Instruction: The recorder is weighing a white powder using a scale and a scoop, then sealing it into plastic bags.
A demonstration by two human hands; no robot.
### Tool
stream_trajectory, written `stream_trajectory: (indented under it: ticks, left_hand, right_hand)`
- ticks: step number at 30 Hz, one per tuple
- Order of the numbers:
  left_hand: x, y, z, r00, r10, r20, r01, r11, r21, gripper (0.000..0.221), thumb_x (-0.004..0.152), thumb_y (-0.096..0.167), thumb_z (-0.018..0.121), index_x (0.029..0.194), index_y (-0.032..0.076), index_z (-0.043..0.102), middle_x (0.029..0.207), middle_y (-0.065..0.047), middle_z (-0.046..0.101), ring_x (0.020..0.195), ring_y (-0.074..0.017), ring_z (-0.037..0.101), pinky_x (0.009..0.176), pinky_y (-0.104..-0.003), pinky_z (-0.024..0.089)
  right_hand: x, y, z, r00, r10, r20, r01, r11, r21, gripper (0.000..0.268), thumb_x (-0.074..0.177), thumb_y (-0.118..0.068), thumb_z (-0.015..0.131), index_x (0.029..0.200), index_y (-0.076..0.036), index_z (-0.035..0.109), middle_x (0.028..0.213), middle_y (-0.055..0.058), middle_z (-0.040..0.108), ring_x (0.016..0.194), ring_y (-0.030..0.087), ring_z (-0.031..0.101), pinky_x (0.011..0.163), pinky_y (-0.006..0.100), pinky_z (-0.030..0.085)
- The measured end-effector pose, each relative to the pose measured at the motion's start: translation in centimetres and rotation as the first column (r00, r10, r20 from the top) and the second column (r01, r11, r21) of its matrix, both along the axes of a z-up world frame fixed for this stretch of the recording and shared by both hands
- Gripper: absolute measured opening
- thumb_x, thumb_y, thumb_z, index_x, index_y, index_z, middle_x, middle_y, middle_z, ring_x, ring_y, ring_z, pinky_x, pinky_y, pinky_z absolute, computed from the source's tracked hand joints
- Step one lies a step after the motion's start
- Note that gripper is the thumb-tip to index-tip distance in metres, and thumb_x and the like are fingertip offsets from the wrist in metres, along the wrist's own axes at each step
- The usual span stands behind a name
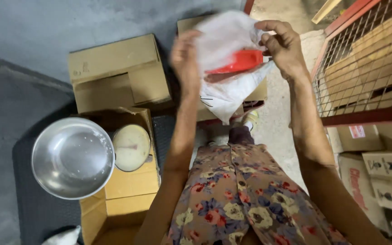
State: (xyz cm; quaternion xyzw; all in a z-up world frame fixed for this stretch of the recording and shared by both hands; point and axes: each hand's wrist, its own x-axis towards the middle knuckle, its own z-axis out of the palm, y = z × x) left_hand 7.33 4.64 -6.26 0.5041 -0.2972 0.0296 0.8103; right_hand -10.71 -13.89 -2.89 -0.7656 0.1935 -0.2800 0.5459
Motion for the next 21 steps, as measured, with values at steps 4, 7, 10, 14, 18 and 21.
stream_trajectory:
  ticks: [4, 7, 10, 14, 18, 21]
  left_hand:
    - [1.8, 3.4, 3.9, 0.907, 0.41, -0.096, -0.356, 0.869, 0.345, 0.031, 0.099, -0.006, 0.052, 0.117, 0.002, 0.076, 0.108, -0.014, 0.069, 0.08, -0.0244, 0.052, 0.067, -0.039, 0.041]
    - [3.2, 3.2, 0.3, 0.83, 0.523, 0.191, -0.546, 0.696, 0.467, 0.025, 0.107, 0.012, 0.054, 0.122, 0.014, 0.073, 0.119, -0.012, 0.067, 0.098, -0.0212, 0.071, 0.084, -0.035, 0.058]
    - [4.1, 1.4, -4.5, 0.776, 0.4, 0.488, -0.629, 0.554, 0.545, 0.048, 0.101, 0.026, 0.069, 0.144, 0.006, 0.056, 0.133, -0.028, 0.054, 0.124, -0.0436, 0.055, 0.104, -0.049, 0.046]
    - [2.9, -0.1, -5.3, 0.835, 0.215, 0.506, -0.549, 0.379, 0.745, 0.079, 0.08, 0.046, 0.082, 0.139, 0.003, 0.052, 0.128, -0.032, 0.053, 0.12, -0.0475, 0.052, 0.1, -0.053, 0.045]
    - [2.5, -0.2, -7.0, 0.929, 0.208, 0.305, -0.352, 0.252, 0.901, 0.067, 0.077, 0.033, 0.079, 0.137, 0.009, 0.06, 0.127, -0.02, 0.058, 0.117, -0.0414, 0.056, 0.096, -0.049, 0.05]
    - [2.9, -0.4, -9.1, 0.922, 0.268, 0.278, -0.356, 0.311, 0.881, 0.055, 0.083, 0.035, 0.079, 0.129, 0.008, 0.065, 0.124, -0.021, 0.06, 0.114, -0.0421, 0.057, 0.092, -0.052, 0.048]
  right_hand:
    - [2.4, -2.0, -3.4, 0.99, 0.097, -0.098, -0.108, 0.987, -0.117, 0.025, 0.104, -0.011, 0.069, 0.129, -0.01, 0.069, 0.122, 0.009, 0.06, 0.104, 0.018, 0.064, 0.086, 0.029, 0.06]
    - [5.0, -1.0, -6.2, 0.935, 0.003, -0.355, -0.22, 0.79, -0.572, 0.039, 0.087, -0.018, 0.078, 0.123, -0.008, 0.068, 0.119, 0.015, 0.06, 0.103, 0.03, 0.061, 0.088, 0.043, 0.057]
    - [6.9, 0.5, -9.2, 0.837, -0.166, -0.521, -0.36, 0.55, -0.754, 0.048, 0.076, -0.029, 0.081, 0.118, -0.009, 0.069, 0.115, 0.018, 0.062, 0.105, 0.039, 0.057, 0.084, 0.056, 0.049]
    - [7.7, -2.8, -17.5, 0.817, -0.28, -0.504, -0.389, 0.376, -0.841, 0.039, 0.084, -0.03, 0.074, 0.119, -0.017, 0.068, 0.115, 0.01, 0.065, 0.106, 0.031, 0.059, 0.08, 0.058, 0.041]
    - [6.6, -3.8, -16.3, 0.815, -0.233, -0.53, -0.4, 0.435, -0.807, 0.018, 0.089, -0.03, 0.071, 0.104, -0.021, 0.068, 0.1, 0.004, 0.068, 0.092, 0.026, 0.062, 0.082, 0.058, 0.037]
    - [6.4, -4.5, -12.6, 0.665, -0.206, -0.718, -0.488, 0.608, -0.627, 0.013, 0.099, -0.029, 0.063, 0.098, -0.017, 0.068, 0.08, 0.004, 0.068, 0.075, 0.027, 0.063, 0.091, 0.057, 0.037]
